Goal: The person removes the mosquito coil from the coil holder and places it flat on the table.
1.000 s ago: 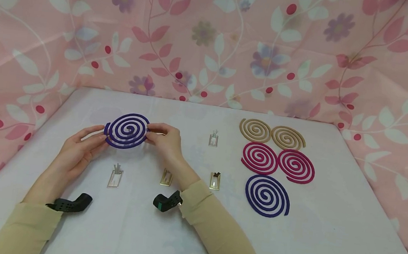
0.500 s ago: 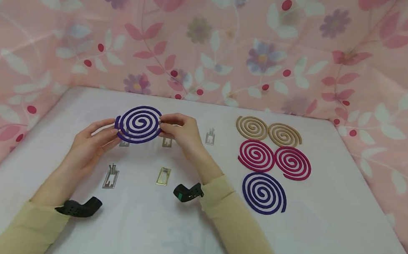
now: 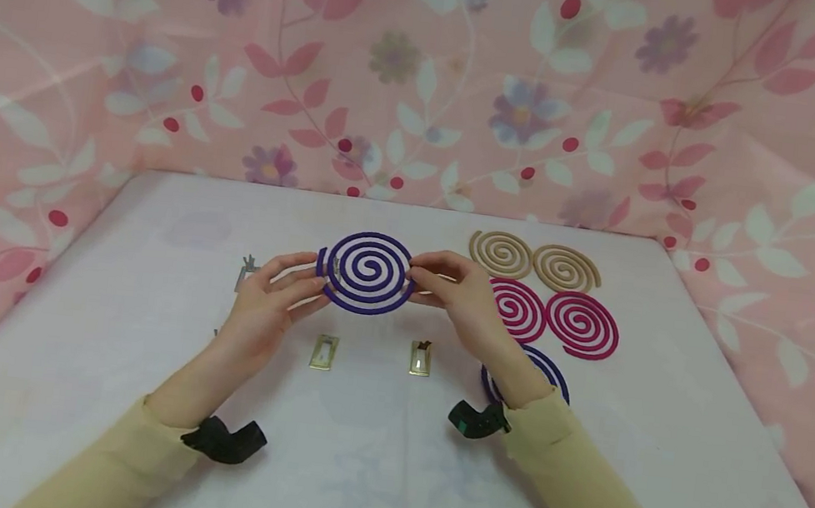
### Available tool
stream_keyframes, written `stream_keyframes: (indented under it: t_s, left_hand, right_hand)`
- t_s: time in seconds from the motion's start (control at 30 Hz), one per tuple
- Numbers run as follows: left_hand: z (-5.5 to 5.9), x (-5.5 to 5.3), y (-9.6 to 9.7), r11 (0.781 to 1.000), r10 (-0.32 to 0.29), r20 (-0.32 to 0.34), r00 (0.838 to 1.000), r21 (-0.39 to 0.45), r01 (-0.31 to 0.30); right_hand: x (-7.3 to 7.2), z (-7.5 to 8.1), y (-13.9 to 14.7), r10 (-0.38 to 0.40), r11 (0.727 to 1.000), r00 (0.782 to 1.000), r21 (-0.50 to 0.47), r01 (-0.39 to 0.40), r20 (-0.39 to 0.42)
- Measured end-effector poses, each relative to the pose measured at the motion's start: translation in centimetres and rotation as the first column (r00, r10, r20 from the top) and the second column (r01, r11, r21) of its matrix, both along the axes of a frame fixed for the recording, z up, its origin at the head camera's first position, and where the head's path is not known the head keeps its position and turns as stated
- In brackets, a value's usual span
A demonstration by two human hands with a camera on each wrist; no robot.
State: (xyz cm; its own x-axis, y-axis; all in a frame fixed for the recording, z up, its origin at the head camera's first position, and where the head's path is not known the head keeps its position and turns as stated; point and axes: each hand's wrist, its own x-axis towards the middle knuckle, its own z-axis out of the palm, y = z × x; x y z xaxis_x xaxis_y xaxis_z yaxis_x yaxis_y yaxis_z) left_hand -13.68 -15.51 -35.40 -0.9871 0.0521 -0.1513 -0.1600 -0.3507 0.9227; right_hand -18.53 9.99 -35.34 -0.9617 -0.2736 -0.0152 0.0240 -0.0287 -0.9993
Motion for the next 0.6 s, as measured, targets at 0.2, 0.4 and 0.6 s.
stream_keyframes:
  t_s: [0.2, 0.4, 0.6]
  left_hand:
    - [-0.2, -0.1, 3.5, 0.998, -0.028, 0.02, 0.999, -0.062, 0.029]
    - [-0.8, -0.6, 7.1, 0.995, -0.063, 0.021, 0.998, -0.079, 0.065]
    - [-1.4, -1.2, 10.2, 0.998, -0.065, -0.003, 0.998, 0.007, 0.065]
  right_hand:
    - [0.8, -0.4, 3.8, -0.038, 0.997, 0.999, 0.066, 0.036, 0.02]
    - [1.0, -0.6, 8.0, -0.056, 0.989, 0.997, 0.142, 0.048, 0.051]
    - [0.6, 0.1, 11.4, -0.023, 0.986, 0.999, 0.164, 0.018, 0.025]
